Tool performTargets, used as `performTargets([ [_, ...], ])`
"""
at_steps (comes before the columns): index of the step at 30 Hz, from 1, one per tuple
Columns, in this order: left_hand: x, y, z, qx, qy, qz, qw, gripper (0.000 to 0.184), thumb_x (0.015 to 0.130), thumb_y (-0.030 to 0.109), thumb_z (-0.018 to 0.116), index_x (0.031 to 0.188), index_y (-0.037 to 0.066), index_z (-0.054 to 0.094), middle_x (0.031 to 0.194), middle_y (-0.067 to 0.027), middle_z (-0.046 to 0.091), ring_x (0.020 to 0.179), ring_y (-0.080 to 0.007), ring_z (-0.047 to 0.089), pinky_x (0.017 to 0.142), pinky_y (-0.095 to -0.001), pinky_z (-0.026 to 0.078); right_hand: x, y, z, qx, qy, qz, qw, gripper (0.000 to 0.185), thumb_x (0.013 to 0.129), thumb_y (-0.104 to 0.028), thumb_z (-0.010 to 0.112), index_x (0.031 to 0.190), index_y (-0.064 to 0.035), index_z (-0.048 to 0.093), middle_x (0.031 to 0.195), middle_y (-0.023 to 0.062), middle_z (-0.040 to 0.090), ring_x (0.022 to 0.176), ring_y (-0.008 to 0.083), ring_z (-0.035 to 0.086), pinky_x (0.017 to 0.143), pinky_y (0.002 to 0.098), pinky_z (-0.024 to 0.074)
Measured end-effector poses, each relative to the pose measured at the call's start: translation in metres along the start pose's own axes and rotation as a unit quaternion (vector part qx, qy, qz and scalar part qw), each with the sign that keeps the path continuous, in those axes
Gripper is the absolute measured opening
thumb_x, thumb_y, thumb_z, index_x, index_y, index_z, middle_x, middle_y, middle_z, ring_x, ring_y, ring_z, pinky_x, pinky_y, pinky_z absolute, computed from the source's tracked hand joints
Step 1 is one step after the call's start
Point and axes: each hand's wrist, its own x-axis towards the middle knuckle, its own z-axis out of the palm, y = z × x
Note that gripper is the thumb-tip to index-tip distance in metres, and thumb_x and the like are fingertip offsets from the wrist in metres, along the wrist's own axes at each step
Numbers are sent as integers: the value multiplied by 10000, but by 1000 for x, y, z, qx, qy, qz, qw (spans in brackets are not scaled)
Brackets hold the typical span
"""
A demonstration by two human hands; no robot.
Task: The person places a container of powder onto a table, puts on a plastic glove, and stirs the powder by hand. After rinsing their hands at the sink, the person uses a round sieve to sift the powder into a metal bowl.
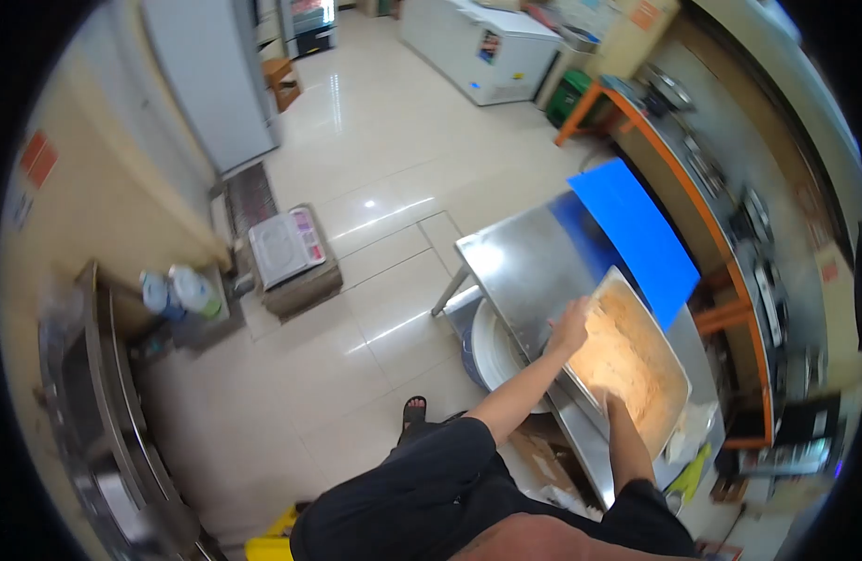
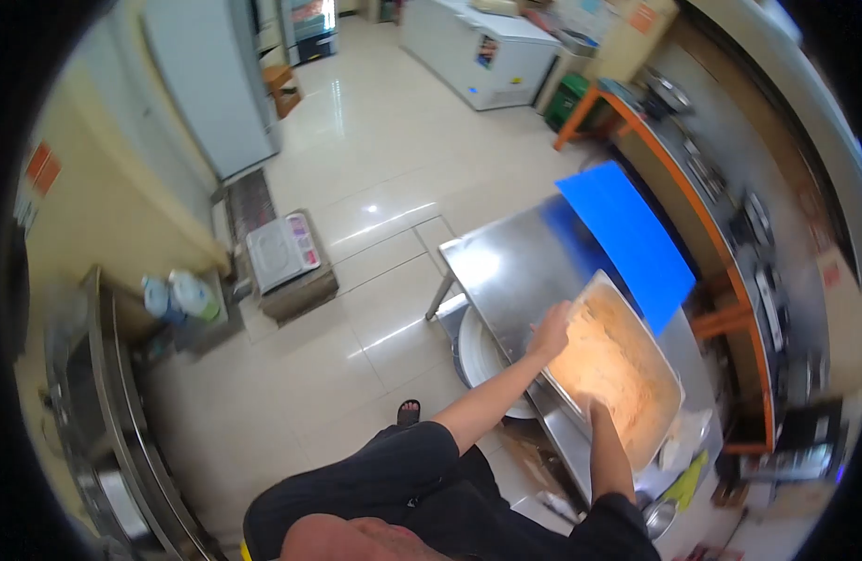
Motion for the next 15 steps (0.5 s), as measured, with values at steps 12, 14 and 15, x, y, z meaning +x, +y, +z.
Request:
performTargets([
  [12, 6, -17, 5, 19, -4, 109, 994, 438, 953, 112, 522, 1375, 30, 440, 1295, -203, 549, 1223, -394, 506, 1033, -505, 384, -41, -45, -46, 300, -7, -18, 954, 298, 873, -238, 559, 1026, -26, 703, 979, 180, 714, 809, 275, 684, 689, 402, 541],
  [14, 7, -12, 4, 26, 0, 117, 993, 416, 942, 95, 537, 1344, 14, 469, 1230, -223, 580, 1173, -398, 535, 996, -447, 413, -44, -20, -55, 575, 16, 32, 817, 362, 921, -327, 516, 1065, -36, 677, 1037, 159, 716, 834, 298, 694, 697, 421, 551],
  [15, 9, -10, 3, 23, -6, 117, 993, 412, 942, 92, 539, 1341, 11, 472, 1221, -225, 583, 1160, -395, 544, 986, -447, 422, -24, 10, -49, 357, 105, -28, 928, 394, 948, -360, 485, 1092, -43, 670, 1074, 154, 711, 886, 328, 688, 770, 435, 541],
])
